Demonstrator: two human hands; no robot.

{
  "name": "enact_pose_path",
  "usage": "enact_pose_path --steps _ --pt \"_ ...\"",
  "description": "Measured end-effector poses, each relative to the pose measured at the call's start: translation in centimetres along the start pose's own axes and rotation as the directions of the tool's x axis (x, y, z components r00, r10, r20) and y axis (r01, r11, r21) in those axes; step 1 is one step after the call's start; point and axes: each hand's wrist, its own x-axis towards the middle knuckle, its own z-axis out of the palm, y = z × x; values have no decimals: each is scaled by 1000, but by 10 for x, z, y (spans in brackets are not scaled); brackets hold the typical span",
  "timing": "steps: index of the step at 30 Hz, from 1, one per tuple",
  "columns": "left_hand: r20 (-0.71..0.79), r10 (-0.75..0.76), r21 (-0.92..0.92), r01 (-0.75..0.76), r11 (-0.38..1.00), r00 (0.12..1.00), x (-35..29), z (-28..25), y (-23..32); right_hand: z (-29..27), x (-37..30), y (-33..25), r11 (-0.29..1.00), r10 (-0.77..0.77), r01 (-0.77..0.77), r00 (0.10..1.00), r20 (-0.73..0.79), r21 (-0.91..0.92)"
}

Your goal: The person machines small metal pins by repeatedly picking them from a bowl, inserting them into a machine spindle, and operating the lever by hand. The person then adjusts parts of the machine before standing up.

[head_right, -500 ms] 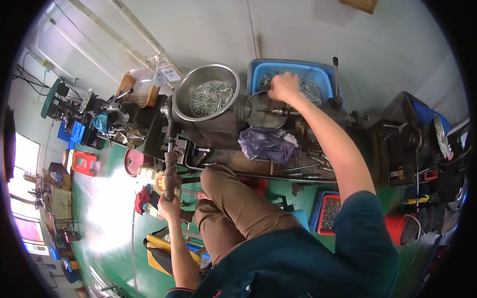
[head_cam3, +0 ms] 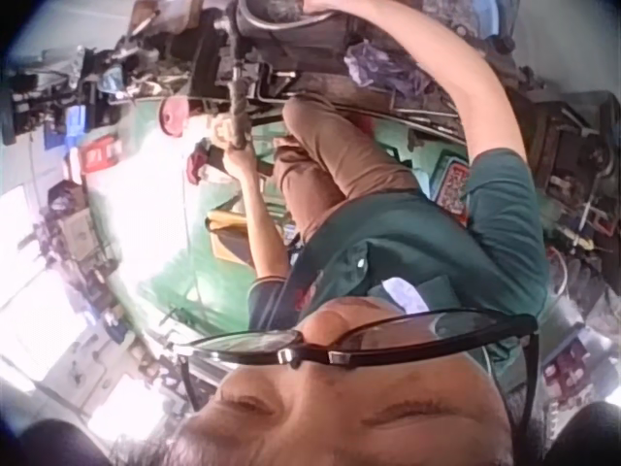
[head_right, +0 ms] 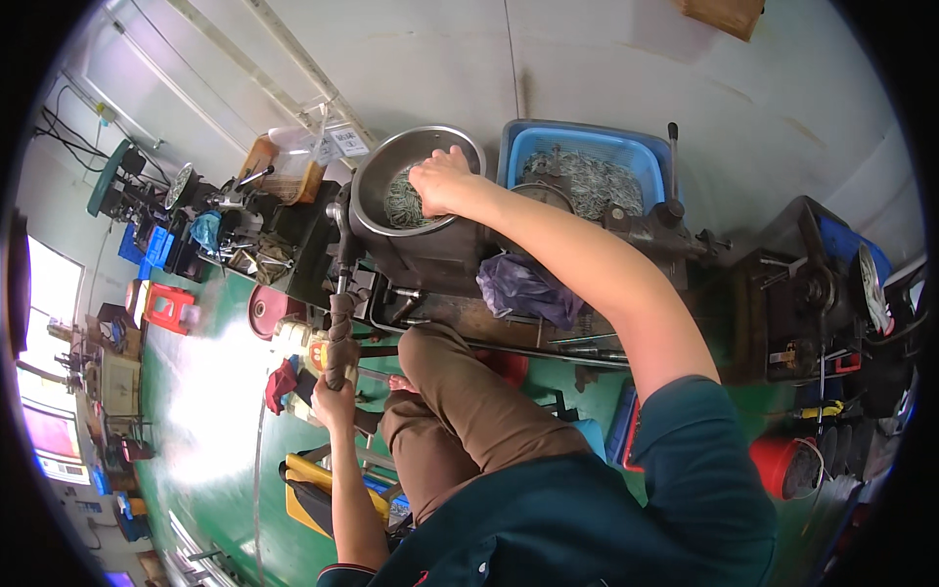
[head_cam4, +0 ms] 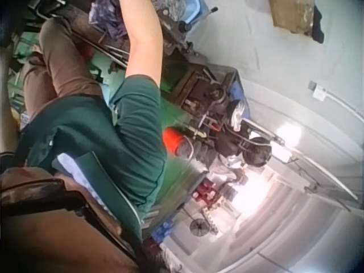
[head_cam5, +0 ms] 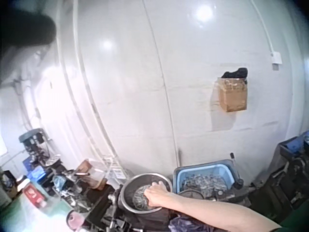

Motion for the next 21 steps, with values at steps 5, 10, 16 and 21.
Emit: enact_pose_path --steps 5,10,16,21 --pt "10 -10 7 10 1000 1000 -1 -5 0 10 11 -2 1000 7 -7 1000 -11 13" --pt "22 0 -16 1 1000 1000 -1 -6 3 7 9 16 930 -2 44 993 -115 364" --pt "-11 12 -14 -12 1000 1000 0 0 -5 -17 -10 60 716 218 50 932 -291 697" --pt "-38 36 -31 -37 999 999 0 -2 -3 23 -39 119 658 285 -9 929 -238 753"
